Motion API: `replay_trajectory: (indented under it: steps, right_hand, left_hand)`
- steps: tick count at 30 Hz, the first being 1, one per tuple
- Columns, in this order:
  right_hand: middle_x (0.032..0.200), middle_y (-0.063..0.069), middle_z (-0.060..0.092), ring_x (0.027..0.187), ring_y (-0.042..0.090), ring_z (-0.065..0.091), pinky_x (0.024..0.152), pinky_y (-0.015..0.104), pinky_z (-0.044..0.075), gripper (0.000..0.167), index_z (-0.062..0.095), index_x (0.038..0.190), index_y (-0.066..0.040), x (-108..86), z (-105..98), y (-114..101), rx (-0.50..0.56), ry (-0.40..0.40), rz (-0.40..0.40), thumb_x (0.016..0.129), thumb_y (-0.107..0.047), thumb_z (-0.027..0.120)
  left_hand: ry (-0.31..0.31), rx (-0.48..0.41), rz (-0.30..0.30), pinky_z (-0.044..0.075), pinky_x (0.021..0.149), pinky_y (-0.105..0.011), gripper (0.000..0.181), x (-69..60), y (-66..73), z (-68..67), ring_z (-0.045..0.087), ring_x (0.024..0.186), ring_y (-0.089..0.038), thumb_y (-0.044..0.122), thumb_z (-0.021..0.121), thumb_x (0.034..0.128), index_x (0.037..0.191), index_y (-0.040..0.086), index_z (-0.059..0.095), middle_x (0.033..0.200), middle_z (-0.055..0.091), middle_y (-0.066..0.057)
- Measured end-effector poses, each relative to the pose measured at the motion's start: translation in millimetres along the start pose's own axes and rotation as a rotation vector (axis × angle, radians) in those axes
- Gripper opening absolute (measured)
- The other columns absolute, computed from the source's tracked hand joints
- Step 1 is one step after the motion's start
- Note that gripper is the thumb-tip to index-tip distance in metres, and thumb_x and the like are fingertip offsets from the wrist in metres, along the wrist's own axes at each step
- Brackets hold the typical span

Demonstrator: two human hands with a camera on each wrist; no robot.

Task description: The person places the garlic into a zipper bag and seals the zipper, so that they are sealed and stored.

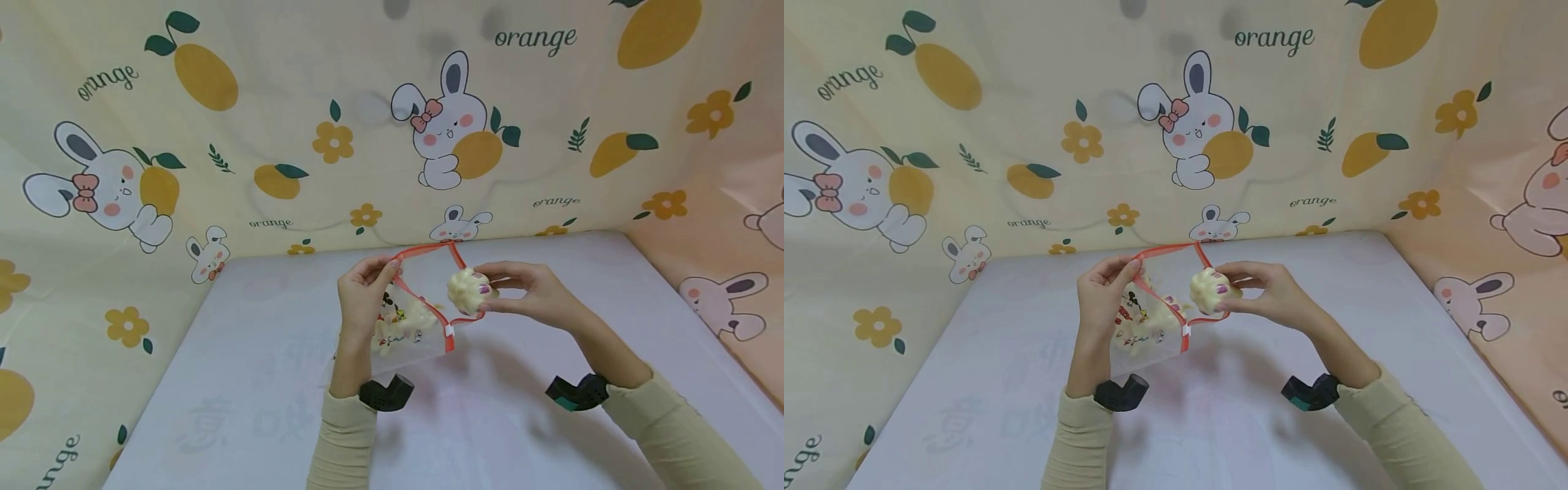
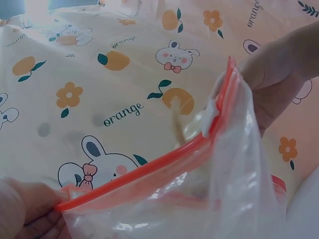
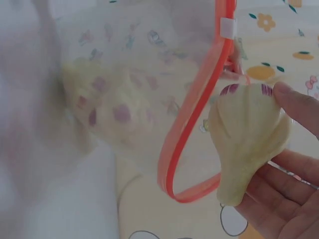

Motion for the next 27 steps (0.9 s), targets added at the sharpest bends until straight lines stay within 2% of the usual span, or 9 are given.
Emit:
replay_trajectory:
  steps: [2,4,10,16,18,23,27]
  right_hand:
    - [0.117,0.012,0.069,0.096,-0.011,0.061,0.086,0.011,0.052,0.048,0.064,0.121,-0.001,2.2,2.9,0.9,-0.005,0.003,0.015,0.076,-0.006,0.080]
    - [0.117,0.019,0.068,0.096,-0.011,0.060,0.086,0.012,0.053,0.048,0.064,0.121,-0.001,4.2,5.2,1.8,-0.004,0.006,0.028,0.076,-0.006,0.080]
    - [0.119,0.019,0.068,0.095,-0.011,0.061,0.087,0.013,0.053,0.047,0.064,0.120,0.000,10.2,10.8,2.8,0.015,0.020,0.056,0.076,-0.006,0.080]
    - [0.120,0.018,0.067,0.095,-0.010,0.061,0.088,0.025,0.057,0.048,0.063,0.122,-0.001,14.5,16.7,5.7,0.017,0.024,0.103,0.078,-0.009,0.079]
    - [0.121,0.017,0.067,0.097,-0.004,0.063,0.089,0.029,0.057,0.048,0.063,0.123,-0.002,15.4,18.8,6.5,0.003,0.021,0.118,0.079,-0.011,0.078]
    - [0.122,0.015,0.067,0.104,0.023,0.067,0.090,0.034,0.057,0.049,0.062,0.124,-0.003,19.3,24.0,7.1,0.002,0.019,0.146,0.080,-0.014,0.078]
    - [0.120,0.016,0.068,0.105,0.029,0.067,0.087,0.025,0.058,0.048,0.063,0.124,-0.002,23.8,28.4,7.1,0.019,0.024,0.165,0.080,-0.016,0.078]
  left_hand:
    - [0.000,0.002,0.002,0.055,0.070,-0.013,0.020,0.0,-0.1,0.0,0.067,0.071,0.000,0.002,0.069,0.0861,0.098,-0.013,0.066,0.074,0.069,0.013]
    - [0.000,0.003,0.005,0.055,0.070,-0.013,0.020,-0.1,0.0,0.0,0.067,0.071,0.000,0.002,0.069,0.0860,0.098,-0.013,0.067,0.073,0.069,0.013]
    - [-0.001,-0.001,0.017,0.055,0.070,-0.014,0.020,-0.6,1.8,0.5,0.067,0.070,0.000,0.002,0.069,0.0858,0.097,-0.014,0.066,0.074,0.070,0.012]
    - [0.001,0.005,0.015,0.054,0.070,-0.013,0.019,-0.5,2.2,0.1,0.066,0.070,0.001,0.002,0.069,0.0862,0.097,-0.013,0.067,0.072,0.068,0.015]
    - [-0.001,0.006,0.015,0.054,0.070,-0.013,0.019,-0.4,1.9,0.4,0.066,0.070,0.001,0.002,0.068,0.0865,0.097,-0.013,0.067,0.072,0.068,0.016]
    - [-0.003,0.011,0.012,0.054,0.070,-0.013,0.018,-0.5,0.6,0.7,0.066,0.070,0.001,0.002,0.068,0.0867,0.097,-0.013,0.066,0.072,0.068,0.017]
    - [0.001,0.021,0.009,0.054,0.070,-0.013,0.019,-0.4,-0.5,0.5,0.066,0.069,0.001,0.003,0.069,0.0866,0.096,-0.013,0.067,0.071,0.068,0.017]
Point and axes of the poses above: each hand's wrist, its own x-axis towards the middle knuckle, its own z-axis out of the palm, y = z × x, the point moved 10 cm from there along x, towards the middle knuckle
